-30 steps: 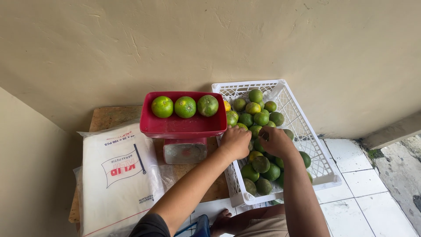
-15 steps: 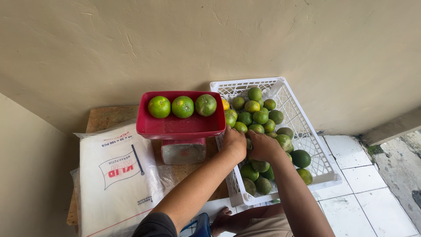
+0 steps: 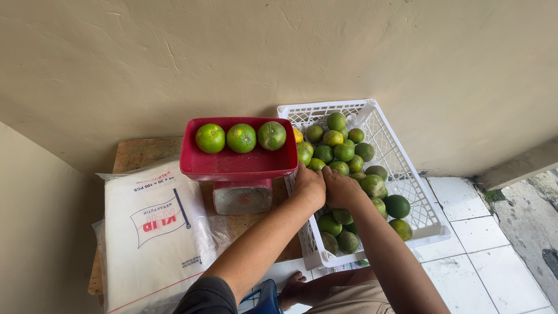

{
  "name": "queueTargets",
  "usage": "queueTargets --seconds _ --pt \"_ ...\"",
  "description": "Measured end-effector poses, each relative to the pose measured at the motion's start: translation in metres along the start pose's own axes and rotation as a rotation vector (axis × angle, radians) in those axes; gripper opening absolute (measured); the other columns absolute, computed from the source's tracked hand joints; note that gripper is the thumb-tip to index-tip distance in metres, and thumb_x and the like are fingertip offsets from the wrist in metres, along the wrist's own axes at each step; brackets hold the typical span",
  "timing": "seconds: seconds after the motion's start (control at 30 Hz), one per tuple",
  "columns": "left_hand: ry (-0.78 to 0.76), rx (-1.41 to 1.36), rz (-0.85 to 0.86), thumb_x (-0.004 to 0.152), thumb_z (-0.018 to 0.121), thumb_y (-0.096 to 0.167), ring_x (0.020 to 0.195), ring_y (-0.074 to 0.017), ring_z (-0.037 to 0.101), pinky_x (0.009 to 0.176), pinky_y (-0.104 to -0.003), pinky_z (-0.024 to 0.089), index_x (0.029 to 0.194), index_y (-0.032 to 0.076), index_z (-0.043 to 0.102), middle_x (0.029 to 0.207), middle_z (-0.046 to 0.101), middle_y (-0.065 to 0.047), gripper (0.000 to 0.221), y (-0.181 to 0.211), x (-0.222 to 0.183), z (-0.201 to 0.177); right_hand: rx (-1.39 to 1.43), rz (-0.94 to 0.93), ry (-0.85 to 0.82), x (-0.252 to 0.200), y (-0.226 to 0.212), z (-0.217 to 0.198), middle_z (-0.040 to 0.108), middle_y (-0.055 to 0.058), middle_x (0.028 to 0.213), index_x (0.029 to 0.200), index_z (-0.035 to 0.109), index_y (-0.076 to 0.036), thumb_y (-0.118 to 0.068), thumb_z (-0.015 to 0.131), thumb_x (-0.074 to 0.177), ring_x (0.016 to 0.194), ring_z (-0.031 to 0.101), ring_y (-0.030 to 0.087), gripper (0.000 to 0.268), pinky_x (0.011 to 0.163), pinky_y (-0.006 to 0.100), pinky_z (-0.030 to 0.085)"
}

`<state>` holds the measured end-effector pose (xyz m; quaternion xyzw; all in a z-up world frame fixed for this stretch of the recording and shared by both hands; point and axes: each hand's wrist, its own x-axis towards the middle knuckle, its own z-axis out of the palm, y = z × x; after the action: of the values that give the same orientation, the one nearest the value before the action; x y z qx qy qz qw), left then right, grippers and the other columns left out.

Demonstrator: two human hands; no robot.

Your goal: The person is weighing green fruits by transferring them from a crate to a scale tray and then into plastic bags.

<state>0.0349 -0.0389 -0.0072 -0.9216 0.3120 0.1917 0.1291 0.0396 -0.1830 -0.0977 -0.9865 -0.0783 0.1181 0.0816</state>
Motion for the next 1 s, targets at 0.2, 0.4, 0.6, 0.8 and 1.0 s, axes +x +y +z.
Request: queueTargets --seconds 0.2,0.4,0.6,0.8,1.0 --pt "-0.013 0.018 -0.017 0.098 0.043 0.01 0.132 -0.0348 0.053 0.103 -0.055 0.03 0.143 -0.001 0.049 0.144 0.053 -0.021 0.047 -0.001 -0.002 -0.004 -0.018 0.052 0.074 -0.024 -0.026 -0.05 0.063 0.017 0.102 0.12 0.053 -0.007 -0.038 0.08 0.072 0.078 0.069 0.039 0.063 0.062 0.054 0.056" --pt "0.226 -0.136 0.017 0.09 0.055 0.023 0.106 -0.0336 0.069 0.099 -0.052 0.031 0.13 0.001 0.056 0.113 0.072 -0.019 0.045 -0.003 0.03 0.028 0.516 0.233 0.193 -0.047 -0.015 -0.083 0.07 0.028 0.112 0.128 0.067 -0.005 -0.047 0.08 0.077 0.105 0.068 0.047 0.068 0.085 0.062 0.058" --pt "0.579 -0.483 0.118 0.094 0.052 0.051 0.083 -0.0382 0.073 0.083 -0.047 0.045 0.136 0.0 0.048 0.094 0.069 -0.022 0.065 -0.02 0.011 0.024 1.141 0.183 0.382 -0.037 0.017 -0.067 0.061 0.025 0.106 0.138 0.062 -0.007 -0.038 0.043 0.098 0.089 0.062 0.034 0.054 0.066 0.043 0.057" --pt "0.508 -0.842 0.158 0.106 0.016 0.055 0.096 -0.0436 0.074 0.092 -0.05 0.05 0.137 0.009 0.041 0.097 0.073 -0.023 0.061 -0.031 -0.021 0.007 1.641 -0.062 0.368 -0.026 0.04 -0.052 0.063 0.016 0.085 0.13 0.056 -0.003 -0.038 0.037 0.088 0.063 0.06 0.023 0.058 0.047 0.027 0.042" --pt "0.585 -1.147 0.176 0.108 0.01 0.055 0.09 -0.0506 0.072 0.084 -0.057 0.052 0.128 0.012 0.042 0.082 0.072 -0.026 0.057 -0.035 -0.043 -0.004 1.677 -0.164 0.36 -0.028 0.034 -0.055 0.065 0.019 0.083 0.131 0.055 -0.002 -0.039 0.04 0.093 0.059 0.063 0.023 0.055 0.044 0.025 0.039"
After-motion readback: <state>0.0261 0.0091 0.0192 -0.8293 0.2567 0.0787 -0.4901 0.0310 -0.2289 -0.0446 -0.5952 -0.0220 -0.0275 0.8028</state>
